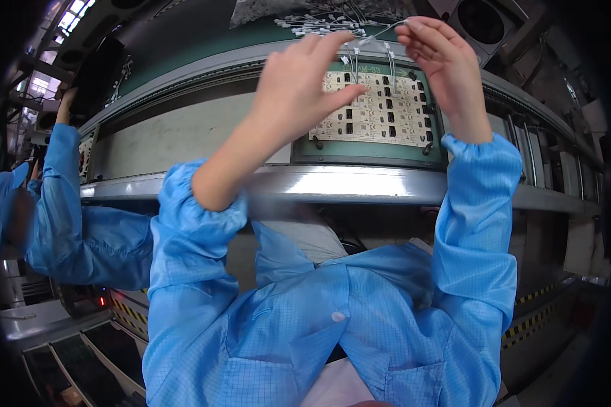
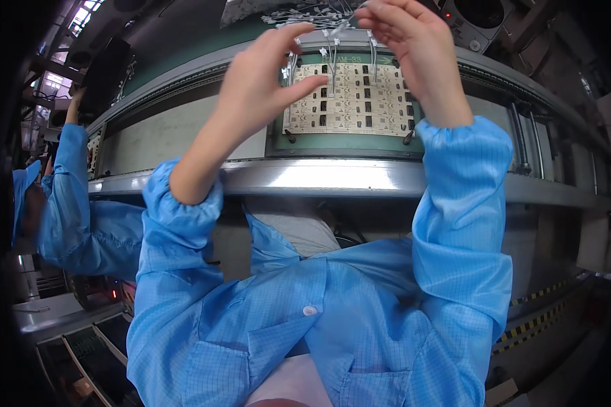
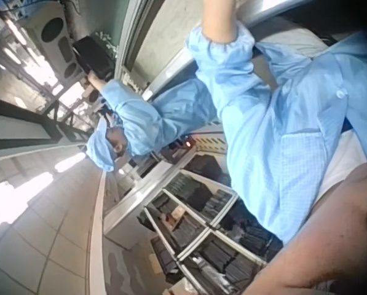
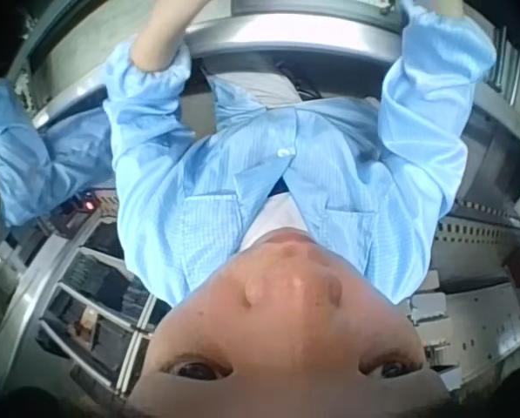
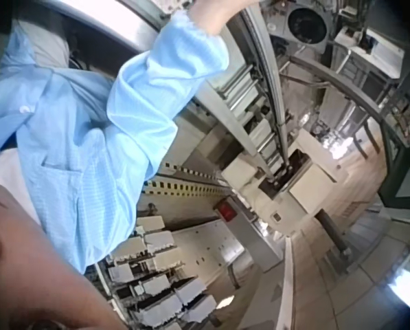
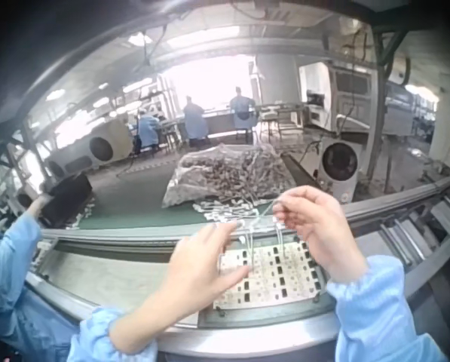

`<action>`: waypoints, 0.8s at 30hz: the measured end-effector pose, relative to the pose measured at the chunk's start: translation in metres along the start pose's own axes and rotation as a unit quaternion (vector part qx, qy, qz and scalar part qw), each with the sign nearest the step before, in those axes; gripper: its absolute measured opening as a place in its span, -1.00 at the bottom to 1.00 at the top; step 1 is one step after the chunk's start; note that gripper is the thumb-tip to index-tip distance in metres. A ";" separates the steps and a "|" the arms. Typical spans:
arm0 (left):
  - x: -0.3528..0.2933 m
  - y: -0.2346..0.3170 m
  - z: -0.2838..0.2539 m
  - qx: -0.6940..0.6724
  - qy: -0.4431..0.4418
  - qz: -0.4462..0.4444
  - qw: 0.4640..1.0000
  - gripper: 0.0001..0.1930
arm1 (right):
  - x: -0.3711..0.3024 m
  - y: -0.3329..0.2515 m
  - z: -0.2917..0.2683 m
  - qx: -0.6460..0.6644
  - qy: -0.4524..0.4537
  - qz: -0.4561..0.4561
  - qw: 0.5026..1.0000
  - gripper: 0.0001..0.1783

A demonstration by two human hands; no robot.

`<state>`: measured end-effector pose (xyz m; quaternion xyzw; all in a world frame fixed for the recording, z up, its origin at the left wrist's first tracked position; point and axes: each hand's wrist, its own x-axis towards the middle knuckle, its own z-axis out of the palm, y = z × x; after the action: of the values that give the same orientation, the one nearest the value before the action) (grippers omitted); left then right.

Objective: Manually inserting electronic components into a printed circuit board on a conveyor-based assembly line.

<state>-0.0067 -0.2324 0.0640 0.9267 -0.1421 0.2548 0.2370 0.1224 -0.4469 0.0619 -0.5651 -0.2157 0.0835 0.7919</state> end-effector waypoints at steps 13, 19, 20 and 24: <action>0.016 -0.043 -0.001 -0.517 0.065 -0.165 0.837 -0.78 | -0.014 -0.008 -0.010 0.243 0.011 0.117 0.963 -0.79; 0.011 -0.043 -0.009 -0.636 0.032 -0.221 0.739 -0.74 | -0.027 -0.009 -0.029 0.021 0.064 0.027 0.997 -0.77; 0.012 -0.041 -0.009 -0.610 0.004 -0.169 0.774 -0.72 | -0.034 -0.009 -0.024 0.015 0.066 0.030 0.997 -0.77; 0.008 -0.019 0.001 -0.490 -0.038 -0.046 0.870 -0.67 | -0.060 0.009 -0.017 -0.255 -0.002 -0.060 0.965 -0.81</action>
<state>0.0078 -0.2178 0.0607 0.7060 -0.2150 0.1061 0.6664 0.0776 -0.4807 0.0346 -0.7342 -0.2651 -0.0207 0.6247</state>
